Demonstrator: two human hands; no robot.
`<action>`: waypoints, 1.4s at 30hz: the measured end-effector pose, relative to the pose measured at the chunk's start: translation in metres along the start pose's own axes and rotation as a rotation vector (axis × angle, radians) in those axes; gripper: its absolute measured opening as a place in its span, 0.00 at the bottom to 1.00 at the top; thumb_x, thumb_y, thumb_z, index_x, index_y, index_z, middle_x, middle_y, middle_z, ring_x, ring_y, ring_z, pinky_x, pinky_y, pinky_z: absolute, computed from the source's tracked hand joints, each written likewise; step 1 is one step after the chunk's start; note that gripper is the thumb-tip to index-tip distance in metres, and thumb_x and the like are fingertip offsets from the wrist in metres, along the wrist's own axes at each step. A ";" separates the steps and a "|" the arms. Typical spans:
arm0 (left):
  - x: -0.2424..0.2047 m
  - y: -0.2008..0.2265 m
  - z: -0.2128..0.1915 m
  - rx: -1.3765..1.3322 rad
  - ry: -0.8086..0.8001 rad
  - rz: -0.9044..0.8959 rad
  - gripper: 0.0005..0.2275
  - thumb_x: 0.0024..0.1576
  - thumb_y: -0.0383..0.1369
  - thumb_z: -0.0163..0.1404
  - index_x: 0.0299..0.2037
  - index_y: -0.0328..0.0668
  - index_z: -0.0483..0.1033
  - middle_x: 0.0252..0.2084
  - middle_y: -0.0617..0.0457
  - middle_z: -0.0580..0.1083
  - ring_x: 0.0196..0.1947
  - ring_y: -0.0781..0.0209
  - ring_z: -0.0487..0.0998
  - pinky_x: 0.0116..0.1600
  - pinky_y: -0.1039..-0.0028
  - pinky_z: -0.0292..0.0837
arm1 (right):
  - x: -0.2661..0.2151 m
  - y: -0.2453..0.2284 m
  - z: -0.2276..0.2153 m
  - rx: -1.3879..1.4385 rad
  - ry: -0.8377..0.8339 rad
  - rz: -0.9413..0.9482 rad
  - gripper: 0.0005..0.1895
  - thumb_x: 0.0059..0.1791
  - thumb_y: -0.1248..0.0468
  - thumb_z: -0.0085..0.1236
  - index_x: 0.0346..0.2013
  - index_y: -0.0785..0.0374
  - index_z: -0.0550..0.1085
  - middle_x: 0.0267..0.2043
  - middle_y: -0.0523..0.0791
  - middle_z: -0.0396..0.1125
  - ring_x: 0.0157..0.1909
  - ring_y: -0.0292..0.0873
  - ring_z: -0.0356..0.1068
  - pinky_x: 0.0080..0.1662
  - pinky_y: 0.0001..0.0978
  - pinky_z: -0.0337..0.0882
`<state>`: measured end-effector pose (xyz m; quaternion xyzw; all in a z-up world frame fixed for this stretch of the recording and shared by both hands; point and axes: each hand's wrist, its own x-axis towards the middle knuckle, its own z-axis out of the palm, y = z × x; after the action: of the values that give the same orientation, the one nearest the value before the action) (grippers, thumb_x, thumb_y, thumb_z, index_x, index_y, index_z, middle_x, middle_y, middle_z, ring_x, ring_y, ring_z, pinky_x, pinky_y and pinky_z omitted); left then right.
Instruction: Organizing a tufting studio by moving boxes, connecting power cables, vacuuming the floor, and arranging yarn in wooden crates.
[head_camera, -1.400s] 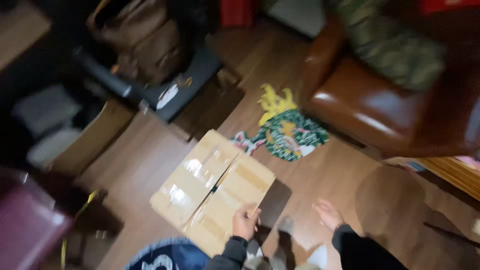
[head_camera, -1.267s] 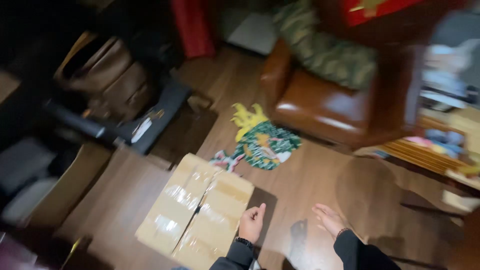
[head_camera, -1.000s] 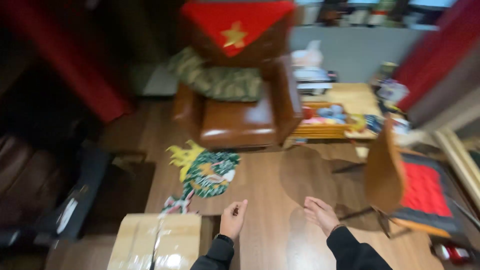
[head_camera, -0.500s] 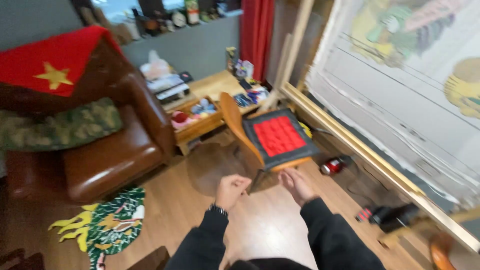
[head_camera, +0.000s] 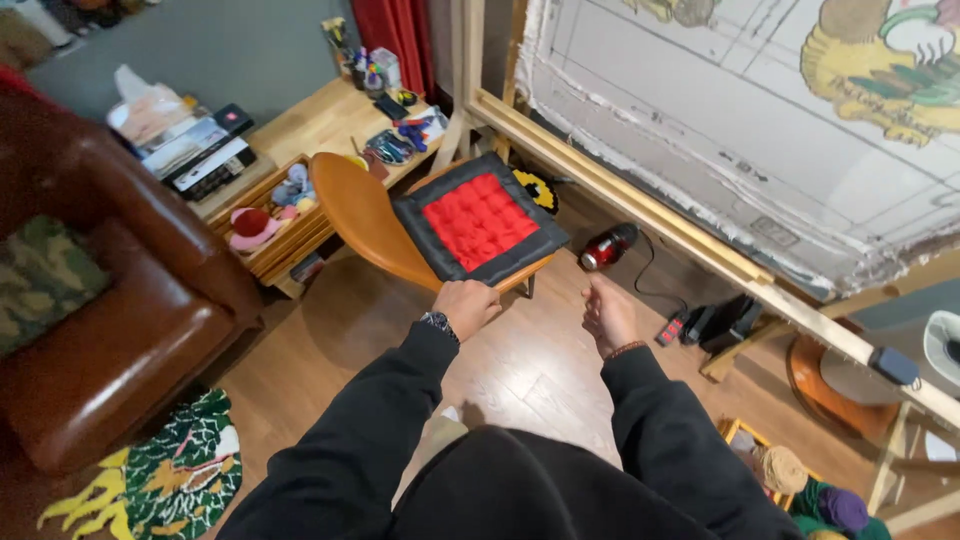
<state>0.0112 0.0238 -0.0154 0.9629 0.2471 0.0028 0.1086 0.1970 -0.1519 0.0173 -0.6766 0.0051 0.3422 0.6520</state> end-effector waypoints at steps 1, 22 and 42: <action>0.007 -0.006 0.004 0.003 -0.007 0.016 0.06 0.61 0.44 0.52 0.39 0.65 0.84 0.37 0.63 0.82 0.41 0.52 0.85 0.46 0.62 0.80 | 0.018 0.009 0.002 0.010 0.015 0.002 0.17 0.54 0.52 0.58 0.27 0.60 0.76 0.17 0.38 0.55 0.15 0.32 0.54 0.20 0.20 0.57; 0.102 -0.219 0.172 0.437 -0.690 -0.014 0.24 0.63 0.31 0.44 0.72 0.52 0.63 0.68 0.37 0.69 0.69 0.26 0.64 0.67 0.20 0.42 | 0.128 0.048 0.057 0.037 0.080 0.276 0.20 0.54 0.54 0.61 0.54 0.64 0.75 0.42 0.46 0.68 0.40 0.46 0.76 0.43 0.35 0.78; -0.111 -0.098 0.202 0.402 -0.657 -0.177 0.14 0.65 0.35 0.35 0.53 0.70 0.73 0.53 0.59 0.76 0.59 0.50 0.73 0.59 0.51 0.67 | 0.108 0.022 -0.148 0.044 -0.081 0.342 0.09 0.57 0.56 0.52 0.45 0.57 0.70 0.32 0.42 0.66 0.30 0.40 0.67 0.35 0.32 0.66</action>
<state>-0.1207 0.0130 -0.2284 0.8895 0.2769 -0.3634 -0.0088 0.3373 -0.2390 -0.0654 -0.6372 0.1013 0.4750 0.5984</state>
